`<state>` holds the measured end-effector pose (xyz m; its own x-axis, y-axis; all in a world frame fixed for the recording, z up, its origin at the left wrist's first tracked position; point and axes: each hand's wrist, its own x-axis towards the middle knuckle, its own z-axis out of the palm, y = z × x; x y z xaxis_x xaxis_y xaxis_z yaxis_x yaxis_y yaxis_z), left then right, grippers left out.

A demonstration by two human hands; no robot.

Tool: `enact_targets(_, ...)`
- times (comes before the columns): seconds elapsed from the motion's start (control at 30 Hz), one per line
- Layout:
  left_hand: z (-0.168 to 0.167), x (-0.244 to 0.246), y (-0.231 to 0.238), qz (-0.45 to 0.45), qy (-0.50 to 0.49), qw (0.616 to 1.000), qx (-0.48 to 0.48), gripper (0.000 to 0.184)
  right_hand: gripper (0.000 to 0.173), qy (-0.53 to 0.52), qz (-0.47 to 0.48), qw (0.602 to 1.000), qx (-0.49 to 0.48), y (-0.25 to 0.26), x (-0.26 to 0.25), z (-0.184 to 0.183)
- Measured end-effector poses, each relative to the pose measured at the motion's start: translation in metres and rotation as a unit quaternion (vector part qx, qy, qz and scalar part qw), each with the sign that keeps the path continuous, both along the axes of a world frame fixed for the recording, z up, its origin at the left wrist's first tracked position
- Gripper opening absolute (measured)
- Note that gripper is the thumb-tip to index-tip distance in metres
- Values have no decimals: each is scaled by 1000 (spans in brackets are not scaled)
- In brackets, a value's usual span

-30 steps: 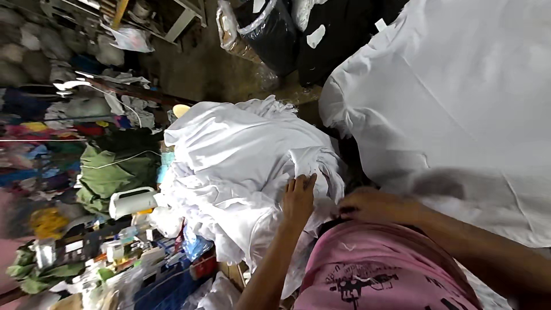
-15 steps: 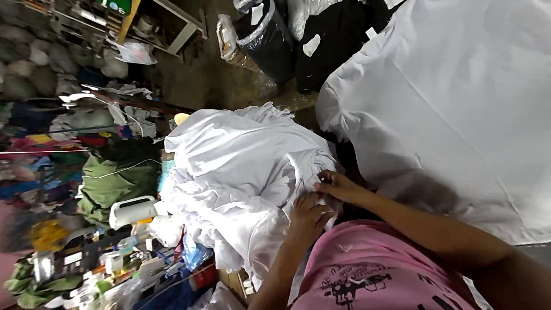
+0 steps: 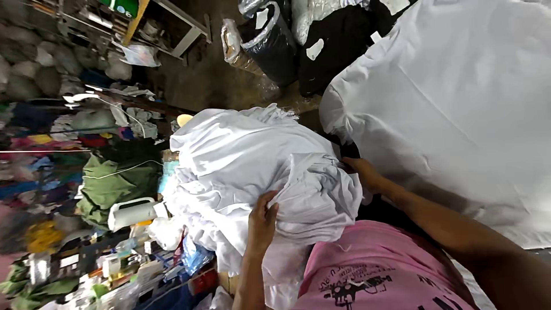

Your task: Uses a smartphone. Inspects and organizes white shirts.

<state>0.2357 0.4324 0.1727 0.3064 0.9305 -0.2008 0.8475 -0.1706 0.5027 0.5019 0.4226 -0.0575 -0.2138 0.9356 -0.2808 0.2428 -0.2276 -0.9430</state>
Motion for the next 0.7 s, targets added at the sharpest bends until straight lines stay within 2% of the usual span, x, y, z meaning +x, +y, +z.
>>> enact_targets(0.07, -7, -4, -1, -35, 83, 995, 51, 24, 36, -21, -3, 1000, 4, 3, 2, -2)
enact_targets(0.1, -12, 0, -3, -51, 99, 990, 82, 20, 36, -27, -35, 999, -3, 6, 7, 7)
enact_targets(0.17, -22, 11, -10, -83, 98, 980, 154, 15, 32, -38, -117, 992, 24, 11, 20, 35)
enact_targets(0.2, -27, 15, -13, -94, 92, 975, 179, 14, 27, -35, -122, 990, 60, 13, 25, 50)
enact_targets(0.27, -34, 25, -17, -110, 80, 967, 214, 14, 19, 8, -19, 991, 130, 17, 27, 71)
enact_targets(0.33, -39, 36, -23, -130, 82, 961, 230, 12, 27, 63, 112, 976, 175, 25, 12, 81)
enact_targets(0.37, -41, 40, -27, -146, 90, 957, 233, 11, 31, 73, 141, 968, 195, 31, 0, 83)
enact_targets(0.5, -56, 42, -37, -226, 106, 950, 188, 13, 25, 81, 130, 959, 239, 63, -37, 91)
enact_targets(0.57, -55, 45, -41, -234, 106, 963, 79, 19, 24, 77, 147, 958, 232, 77, -47, 95)
enact_targets(0.63, -45, 51, -42, -196, 72, 978, -18, 27, 22, 79, 159, 959, 221, 85, -50, 97)
enact_targets(0.7, -42, 52, -36, -154, 19, 987, 49, 23, 20, 93, 154, 960, 215, 84, -46, 93)
